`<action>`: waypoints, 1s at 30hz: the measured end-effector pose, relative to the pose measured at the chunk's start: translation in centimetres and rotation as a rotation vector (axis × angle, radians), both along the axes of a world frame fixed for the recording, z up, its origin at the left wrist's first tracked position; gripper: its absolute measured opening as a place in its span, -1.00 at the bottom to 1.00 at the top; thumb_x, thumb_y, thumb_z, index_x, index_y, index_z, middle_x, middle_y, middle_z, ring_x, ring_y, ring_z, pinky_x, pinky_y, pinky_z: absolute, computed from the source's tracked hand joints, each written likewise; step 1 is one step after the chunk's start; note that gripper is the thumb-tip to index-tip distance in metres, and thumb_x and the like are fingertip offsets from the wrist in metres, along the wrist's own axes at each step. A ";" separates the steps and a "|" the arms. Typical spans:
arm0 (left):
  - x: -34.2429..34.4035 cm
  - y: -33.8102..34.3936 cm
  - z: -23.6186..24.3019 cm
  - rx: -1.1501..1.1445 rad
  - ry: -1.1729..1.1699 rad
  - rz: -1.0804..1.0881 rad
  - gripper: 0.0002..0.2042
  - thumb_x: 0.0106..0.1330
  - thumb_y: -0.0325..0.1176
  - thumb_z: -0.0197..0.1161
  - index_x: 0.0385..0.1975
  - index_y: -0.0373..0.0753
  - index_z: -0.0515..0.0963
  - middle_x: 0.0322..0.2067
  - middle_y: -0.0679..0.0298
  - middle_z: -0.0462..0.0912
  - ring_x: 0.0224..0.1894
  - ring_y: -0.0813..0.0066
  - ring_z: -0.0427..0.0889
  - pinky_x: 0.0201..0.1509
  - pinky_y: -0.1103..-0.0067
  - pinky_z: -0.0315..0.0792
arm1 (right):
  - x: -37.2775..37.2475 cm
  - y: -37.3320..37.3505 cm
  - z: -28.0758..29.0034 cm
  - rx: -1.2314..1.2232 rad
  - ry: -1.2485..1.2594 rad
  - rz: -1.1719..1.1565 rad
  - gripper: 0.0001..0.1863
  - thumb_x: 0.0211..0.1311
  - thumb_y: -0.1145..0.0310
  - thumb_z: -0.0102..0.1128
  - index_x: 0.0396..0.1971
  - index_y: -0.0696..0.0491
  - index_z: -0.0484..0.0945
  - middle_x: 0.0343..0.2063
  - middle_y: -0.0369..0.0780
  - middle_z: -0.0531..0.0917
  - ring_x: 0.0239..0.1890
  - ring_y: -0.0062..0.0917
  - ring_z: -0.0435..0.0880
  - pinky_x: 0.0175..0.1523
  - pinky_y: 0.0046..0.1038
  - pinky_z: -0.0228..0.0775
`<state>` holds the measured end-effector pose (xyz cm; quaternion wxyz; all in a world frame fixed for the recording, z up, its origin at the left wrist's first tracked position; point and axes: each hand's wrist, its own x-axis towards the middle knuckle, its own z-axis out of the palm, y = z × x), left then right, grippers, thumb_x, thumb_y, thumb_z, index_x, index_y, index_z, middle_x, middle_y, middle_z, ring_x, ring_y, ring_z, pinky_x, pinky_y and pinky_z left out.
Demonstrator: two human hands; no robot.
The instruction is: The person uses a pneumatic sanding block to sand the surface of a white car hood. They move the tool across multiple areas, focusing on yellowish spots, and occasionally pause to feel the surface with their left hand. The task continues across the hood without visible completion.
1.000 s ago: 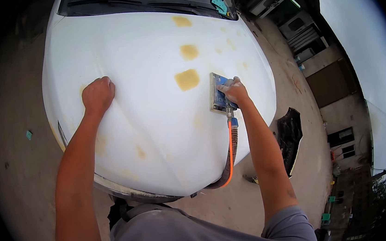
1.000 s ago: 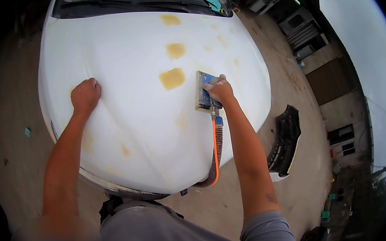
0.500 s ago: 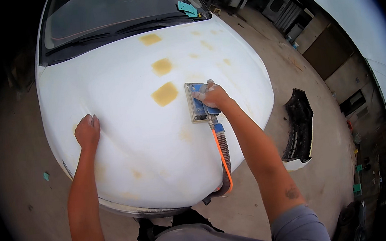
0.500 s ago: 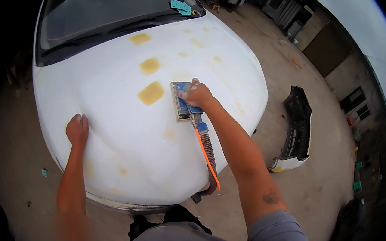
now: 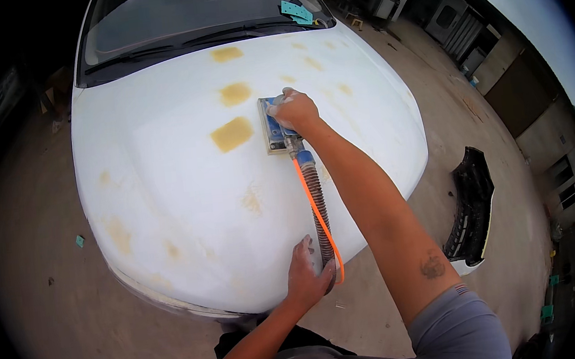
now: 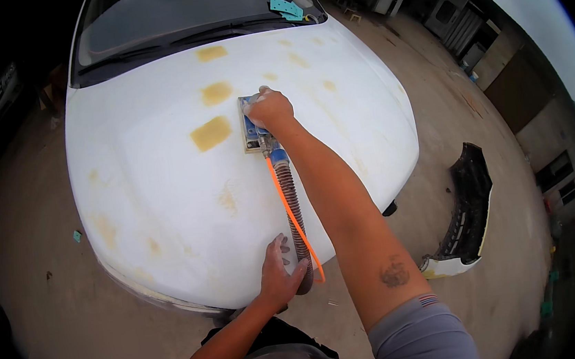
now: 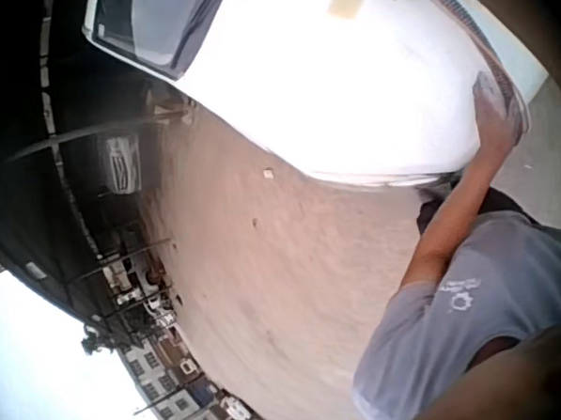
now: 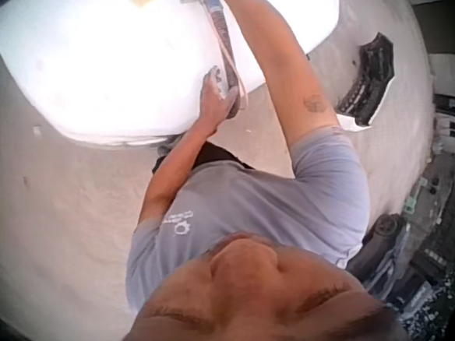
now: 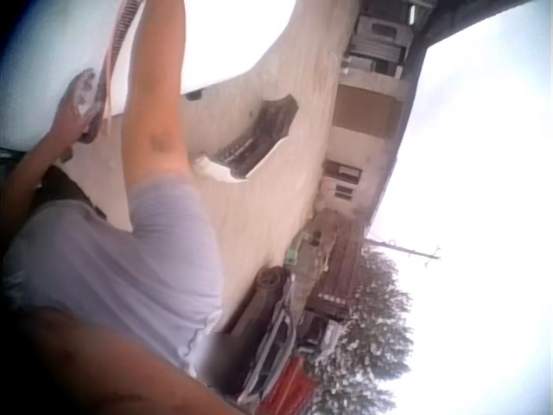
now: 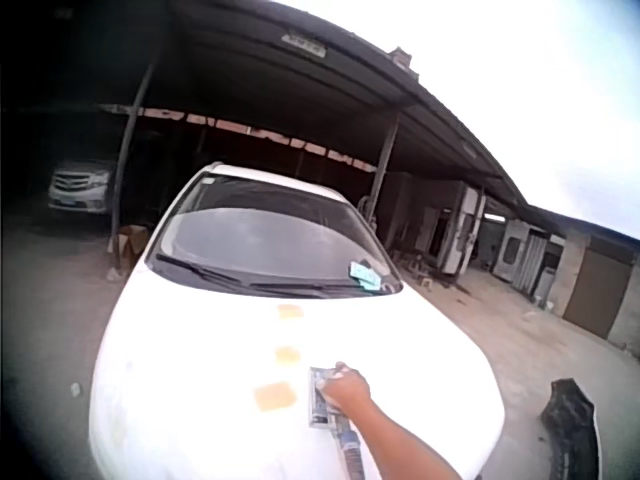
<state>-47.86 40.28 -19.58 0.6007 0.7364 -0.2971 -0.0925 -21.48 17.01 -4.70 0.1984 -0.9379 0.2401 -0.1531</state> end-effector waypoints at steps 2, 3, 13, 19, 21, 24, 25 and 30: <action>0.1 -2.5 -0.5 -0.073 0.127 -0.009 -0.23 0.33 -0.25 0.41 0.42 -0.48 0.17 0.15 -0.09 0.58 0.15 0.16 0.64 0.30 0.34 0.48 | -0.7 0.4 -0.9 -0.001 -0.023 0.021 -0.21 0.12 -0.08 0.32 0.23 0.19 0.52 0.03 0.05 0.74 0.15 -0.10 0.71 0.22 -0.27 0.54; -0.3 -3.1 -0.9 -0.112 0.238 -0.068 -0.23 0.34 -0.25 0.42 0.42 -0.48 0.18 0.16 -0.07 0.58 0.17 0.18 0.64 0.31 0.35 0.47 | -1.5 0.7 -1.4 0.006 -0.031 0.036 -0.19 0.11 -0.09 0.33 0.25 0.19 0.51 0.04 0.04 0.74 0.16 -0.10 0.70 0.22 -0.27 0.54; -12.6 0.9 -13.9 -0.057 0.770 -0.312 -0.38 0.27 -0.21 0.53 0.25 -0.34 0.46 -0.12 0.27 0.66 -0.09 0.54 0.63 0.06 0.49 0.55 | -4.6 2.5 0.0 -0.158 0.079 0.050 -0.23 0.22 -0.16 0.18 0.18 0.21 0.60 0.18 -0.05 0.68 0.20 -0.17 0.67 0.26 -0.31 0.52; -19.0 5.6 -15.6 -0.069 0.739 -0.117 -0.43 0.27 -0.21 0.53 0.20 -0.34 0.50 -0.16 0.25 0.66 -0.15 0.53 0.65 -0.01 0.49 0.56 | -4.5 1.8 -0.7 -0.045 0.035 0.072 -0.16 0.16 -0.14 0.26 0.23 0.29 0.54 0.17 0.06 0.67 0.23 -0.15 0.66 0.29 -0.33 0.49; -19.0 4.5 -15.0 0.051 0.566 -0.112 -0.44 0.27 -0.21 0.53 0.19 -0.33 0.51 -0.18 0.25 0.67 -0.17 0.52 0.65 -0.04 0.48 0.57 | -4.8 1.5 -1.4 -0.053 0.076 0.074 -0.23 0.20 -0.14 0.21 0.22 0.20 0.58 0.23 -0.08 0.66 0.24 -0.19 0.64 0.30 -0.35 0.48; -18.4 2.0 -14.5 0.126 0.711 -0.266 -0.44 0.26 -0.20 0.55 0.18 -0.33 0.52 -0.22 0.24 0.67 -0.18 0.51 0.66 -0.07 0.45 0.58 | -4.7 0.9 -1.7 -0.059 -0.024 0.132 -0.20 0.11 -0.11 0.32 0.22 0.21 0.55 0.16 -0.05 0.70 0.18 -0.17 0.69 0.26 -0.33 0.52; -18.1 1.8 -14.3 0.120 0.766 -0.233 -0.44 0.26 -0.19 0.55 0.17 -0.33 0.52 -0.24 0.25 0.68 -0.20 0.49 0.66 -0.06 0.44 0.58 | -4.2 0.7 -1.5 -0.038 -0.091 0.147 -0.20 0.12 -0.10 0.32 0.21 0.22 0.55 0.14 -0.04 0.71 0.16 -0.17 0.70 0.25 -0.32 0.53; -16.2 8.3 -11.4 0.281 0.547 0.193 -0.46 0.23 -0.05 0.55 0.03 -0.34 0.60 -0.28 0.20 0.74 -0.26 0.31 0.73 -0.08 0.41 0.59 | -1.4 -0.3 -0.6 -0.047 -0.008 0.190 -0.34 0.32 -0.12 0.06 0.12 0.17 0.56 -0.01 -0.01 0.76 0.07 -0.17 0.76 0.17 -0.25 0.60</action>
